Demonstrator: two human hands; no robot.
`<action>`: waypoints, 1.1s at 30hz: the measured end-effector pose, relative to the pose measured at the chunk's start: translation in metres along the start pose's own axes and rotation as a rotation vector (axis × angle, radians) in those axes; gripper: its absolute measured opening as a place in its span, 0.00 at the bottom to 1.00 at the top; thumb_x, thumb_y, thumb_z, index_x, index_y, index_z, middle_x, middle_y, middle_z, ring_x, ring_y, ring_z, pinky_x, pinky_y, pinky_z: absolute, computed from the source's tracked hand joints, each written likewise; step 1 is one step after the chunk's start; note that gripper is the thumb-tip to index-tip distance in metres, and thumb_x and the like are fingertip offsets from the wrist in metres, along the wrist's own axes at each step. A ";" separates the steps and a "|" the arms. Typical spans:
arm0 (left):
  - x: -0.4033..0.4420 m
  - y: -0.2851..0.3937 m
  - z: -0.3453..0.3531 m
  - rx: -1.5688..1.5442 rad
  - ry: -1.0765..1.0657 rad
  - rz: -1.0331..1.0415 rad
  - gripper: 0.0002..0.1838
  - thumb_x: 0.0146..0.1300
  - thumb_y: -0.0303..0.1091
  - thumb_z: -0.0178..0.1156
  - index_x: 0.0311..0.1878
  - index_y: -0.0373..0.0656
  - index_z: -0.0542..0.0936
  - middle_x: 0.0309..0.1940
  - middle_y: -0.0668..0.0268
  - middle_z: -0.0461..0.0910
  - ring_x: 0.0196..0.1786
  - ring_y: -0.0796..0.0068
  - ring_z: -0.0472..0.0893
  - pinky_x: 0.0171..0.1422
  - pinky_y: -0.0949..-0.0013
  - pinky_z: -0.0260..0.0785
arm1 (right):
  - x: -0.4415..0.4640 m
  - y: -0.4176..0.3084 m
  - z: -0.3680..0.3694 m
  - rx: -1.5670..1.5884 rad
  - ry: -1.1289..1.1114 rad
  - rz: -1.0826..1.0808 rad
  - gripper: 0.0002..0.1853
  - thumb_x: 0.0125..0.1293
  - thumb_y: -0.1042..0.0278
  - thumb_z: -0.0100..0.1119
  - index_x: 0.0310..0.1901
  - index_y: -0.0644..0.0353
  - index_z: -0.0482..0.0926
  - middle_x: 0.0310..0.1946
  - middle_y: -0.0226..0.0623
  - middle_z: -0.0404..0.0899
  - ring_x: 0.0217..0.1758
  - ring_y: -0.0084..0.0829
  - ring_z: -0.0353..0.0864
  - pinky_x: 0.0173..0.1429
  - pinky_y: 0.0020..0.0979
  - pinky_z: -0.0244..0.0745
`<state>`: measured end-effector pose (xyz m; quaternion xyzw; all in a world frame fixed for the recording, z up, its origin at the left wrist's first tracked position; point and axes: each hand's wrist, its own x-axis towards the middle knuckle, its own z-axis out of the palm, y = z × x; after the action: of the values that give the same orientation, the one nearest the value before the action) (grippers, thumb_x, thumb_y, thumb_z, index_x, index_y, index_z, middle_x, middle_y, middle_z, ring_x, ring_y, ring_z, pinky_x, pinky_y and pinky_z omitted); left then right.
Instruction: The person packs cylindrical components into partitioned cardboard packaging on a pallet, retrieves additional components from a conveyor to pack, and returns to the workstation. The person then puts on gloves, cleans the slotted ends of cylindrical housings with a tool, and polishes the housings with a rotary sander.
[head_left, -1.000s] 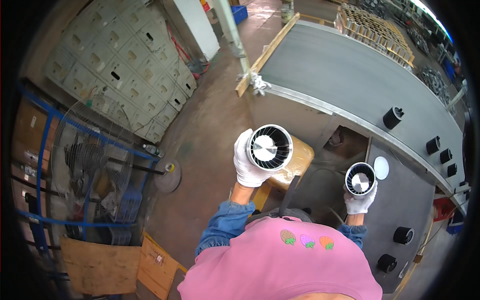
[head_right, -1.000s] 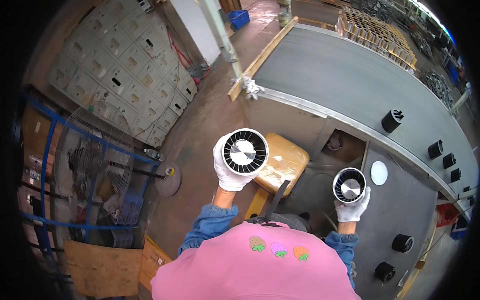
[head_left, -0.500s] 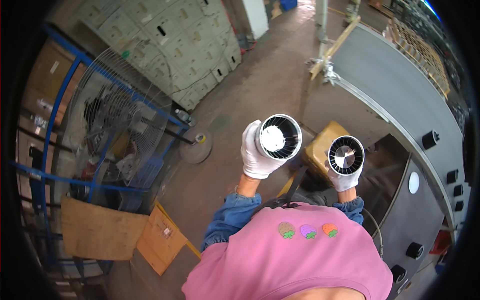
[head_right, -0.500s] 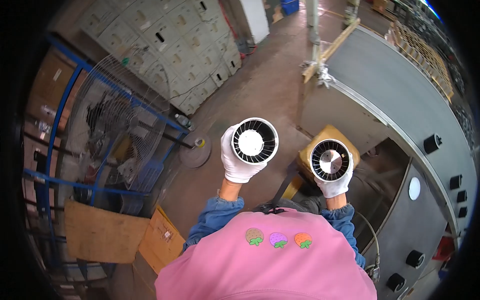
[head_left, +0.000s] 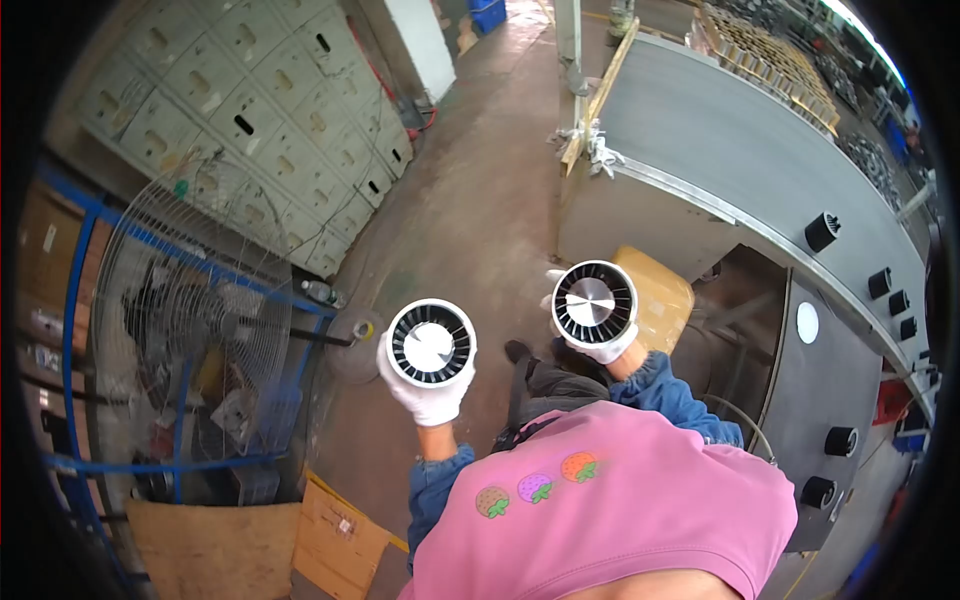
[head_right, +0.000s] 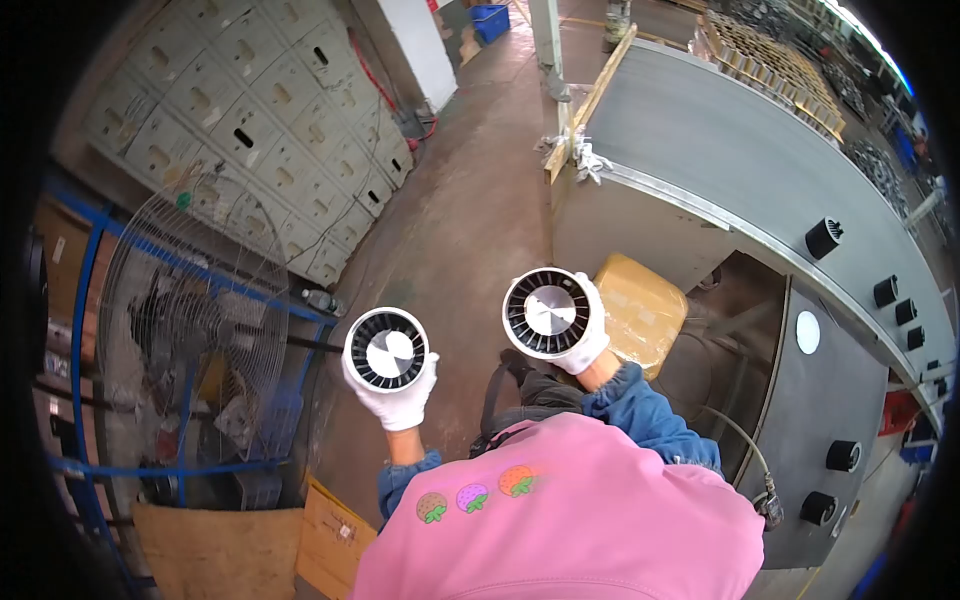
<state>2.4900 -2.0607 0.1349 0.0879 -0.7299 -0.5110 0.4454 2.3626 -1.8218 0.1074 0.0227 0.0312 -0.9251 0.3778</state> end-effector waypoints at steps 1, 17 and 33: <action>0.006 -0.004 -0.003 0.092 0.004 0.054 0.61 0.28 0.24 0.79 0.68 0.40 0.51 0.60 0.53 0.67 0.59 0.61 0.73 0.64 0.58 0.69 | 0.008 0.004 0.020 0.070 -0.050 0.041 0.33 0.68 0.39 0.41 0.57 0.65 0.72 0.56 0.52 0.74 0.56 0.47 0.77 0.61 0.50 0.73; 0.182 -0.094 0.011 0.497 0.034 0.272 0.61 0.27 0.32 0.82 0.67 0.34 0.56 0.62 0.52 0.66 0.63 0.58 0.69 0.69 0.56 0.62 | 0.257 -0.024 0.039 0.068 -0.253 0.076 0.38 0.66 0.37 0.45 0.60 0.69 0.70 0.60 0.52 0.71 0.58 0.56 0.74 0.61 0.50 0.74; 0.290 -0.181 0.050 0.478 0.050 0.220 0.60 0.24 0.26 0.80 0.67 0.33 0.57 0.63 0.52 0.66 0.63 0.57 0.69 0.70 0.56 0.60 | 0.375 -0.058 0.043 0.122 0.001 -0.058 0.36 0.69 0.51 0.48 0.68 0.70 0.55 0.50 0.65 0.72 0.47 0.49 0.81 0.38 0.37 0.85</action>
<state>2.2232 -2.2801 0.1445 0.1231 -0.8239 -0.2703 0.4827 2.0537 -2.0457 0.1276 0.0453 -0.0244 -0.9358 0.3488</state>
